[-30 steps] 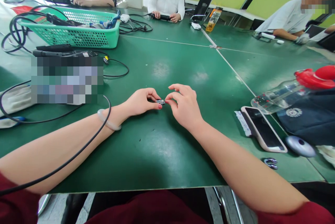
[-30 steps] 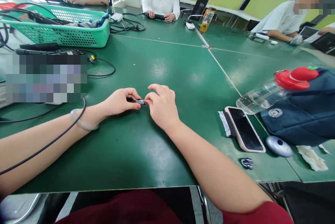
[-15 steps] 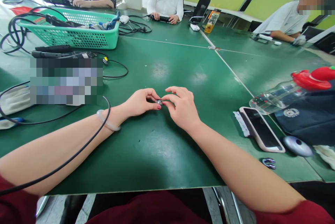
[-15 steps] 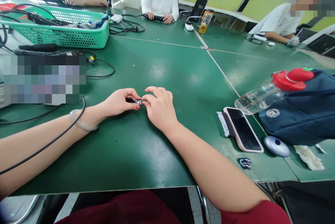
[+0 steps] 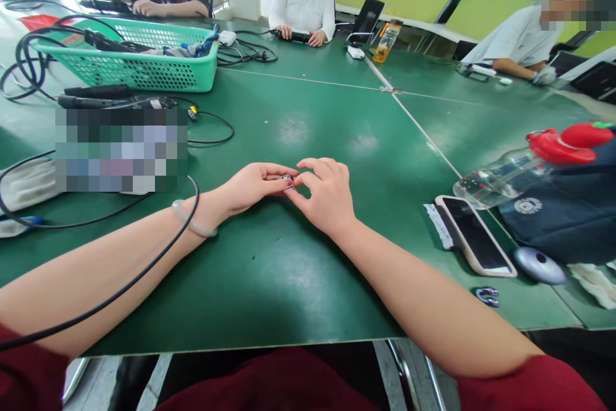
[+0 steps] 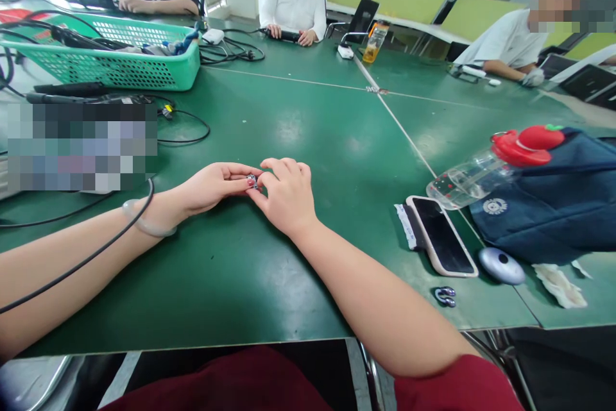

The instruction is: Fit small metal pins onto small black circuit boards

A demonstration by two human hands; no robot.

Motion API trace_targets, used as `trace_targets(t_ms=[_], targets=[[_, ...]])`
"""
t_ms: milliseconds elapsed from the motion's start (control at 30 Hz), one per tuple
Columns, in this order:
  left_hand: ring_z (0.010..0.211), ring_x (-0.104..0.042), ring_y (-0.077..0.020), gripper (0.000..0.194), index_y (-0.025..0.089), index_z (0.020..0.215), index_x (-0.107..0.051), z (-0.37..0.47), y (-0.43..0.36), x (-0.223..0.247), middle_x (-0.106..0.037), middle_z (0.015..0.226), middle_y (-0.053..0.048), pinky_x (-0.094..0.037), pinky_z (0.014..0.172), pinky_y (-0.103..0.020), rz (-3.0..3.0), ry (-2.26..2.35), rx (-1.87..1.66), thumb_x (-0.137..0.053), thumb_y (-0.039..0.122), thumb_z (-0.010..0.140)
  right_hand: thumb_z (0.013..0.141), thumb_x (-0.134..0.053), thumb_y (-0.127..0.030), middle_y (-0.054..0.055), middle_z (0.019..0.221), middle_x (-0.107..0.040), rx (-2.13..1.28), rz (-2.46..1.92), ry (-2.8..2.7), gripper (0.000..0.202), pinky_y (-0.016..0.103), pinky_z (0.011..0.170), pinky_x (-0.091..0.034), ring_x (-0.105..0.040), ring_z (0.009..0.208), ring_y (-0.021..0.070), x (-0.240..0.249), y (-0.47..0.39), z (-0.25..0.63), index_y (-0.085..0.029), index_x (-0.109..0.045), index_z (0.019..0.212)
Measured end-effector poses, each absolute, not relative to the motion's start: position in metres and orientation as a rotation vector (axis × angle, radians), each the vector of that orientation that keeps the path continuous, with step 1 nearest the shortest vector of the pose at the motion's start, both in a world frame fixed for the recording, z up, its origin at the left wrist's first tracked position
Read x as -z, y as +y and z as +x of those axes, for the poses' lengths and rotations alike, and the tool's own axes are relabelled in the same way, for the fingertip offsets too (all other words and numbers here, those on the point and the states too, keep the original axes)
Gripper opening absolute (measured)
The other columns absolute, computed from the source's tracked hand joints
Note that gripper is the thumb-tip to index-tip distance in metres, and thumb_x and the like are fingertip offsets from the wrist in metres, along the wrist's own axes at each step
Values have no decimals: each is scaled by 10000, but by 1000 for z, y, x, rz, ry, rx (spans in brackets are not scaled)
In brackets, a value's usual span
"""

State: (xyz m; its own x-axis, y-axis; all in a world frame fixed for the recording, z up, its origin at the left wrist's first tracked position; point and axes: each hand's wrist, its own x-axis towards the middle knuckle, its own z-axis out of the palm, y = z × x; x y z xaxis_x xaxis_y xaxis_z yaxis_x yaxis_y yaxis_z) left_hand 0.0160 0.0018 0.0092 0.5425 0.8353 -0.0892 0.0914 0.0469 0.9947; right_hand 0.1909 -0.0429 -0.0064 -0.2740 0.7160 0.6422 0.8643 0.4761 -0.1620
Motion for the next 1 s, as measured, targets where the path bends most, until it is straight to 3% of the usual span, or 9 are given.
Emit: trace_targets(t_ms=[200,333,433,533,733,1000], targets=[[890,-671,-207,415,133,1097,-678,8,9,-6,-733,970,-89,-510,878,-372,1607,946,-658,-682,289,713,863,-589,-397,62,1101,-649,200,-1287,-2092,203,391,892,-331,-530,1034,227,8,-37,193,-210,-648,812],[889,-669,-250,338,173,1070,-713,-16,26,-8,-735,943,-81,-486,893,-392,2194,1474,-687,-560,263,783,824,-628,-368,65,1034,-655,-26,-1384,-1962,166,369,845,-383,-570,947,217,10,-29,208,-204,-653,812],[990,-639,-289,359,166,1072,-716,-40,43,-10,-709,1044,-114,-456,925,-403,2424,1850,-597,-475,199,808,795,-621,-296,31,884,-655,-271,-1494,-1805,105,325,761,-420,-571,760,165,12,-26,219,-205,-654,755],[979,-628,-294,334,154,1028,-731,-59,55,-11,-680,1070,-133,-473,875,-377,2397,2081,-446,-509,202,783,770,-602,-285,11,763,-622,-398,-1564,-1696,109,295,694,-428,-532,651,138,11,-28,225,-206,-665,731],[872,-628,-255,294,160,970,-747,-67,61,-12,-680,1008,-110,-476,802,-333,2257,2204,-433,-549,223,763,755,-584,-274,14,762,-616,-433,-1569,-1701,109,291,694,-433,-527,655,137,7,-32,223,-203,-661,724],[953,-614,-319,264,175,954,-740,-66,63,-13,-710,926,-135,-445,849,-402,2170,2277,-594,-564,261,777,772,-560,-308,17,772,-615,-469,-1566,-1706,145,294,671,-429,-516,646,139,14,-27,225,-209,-657,730]])
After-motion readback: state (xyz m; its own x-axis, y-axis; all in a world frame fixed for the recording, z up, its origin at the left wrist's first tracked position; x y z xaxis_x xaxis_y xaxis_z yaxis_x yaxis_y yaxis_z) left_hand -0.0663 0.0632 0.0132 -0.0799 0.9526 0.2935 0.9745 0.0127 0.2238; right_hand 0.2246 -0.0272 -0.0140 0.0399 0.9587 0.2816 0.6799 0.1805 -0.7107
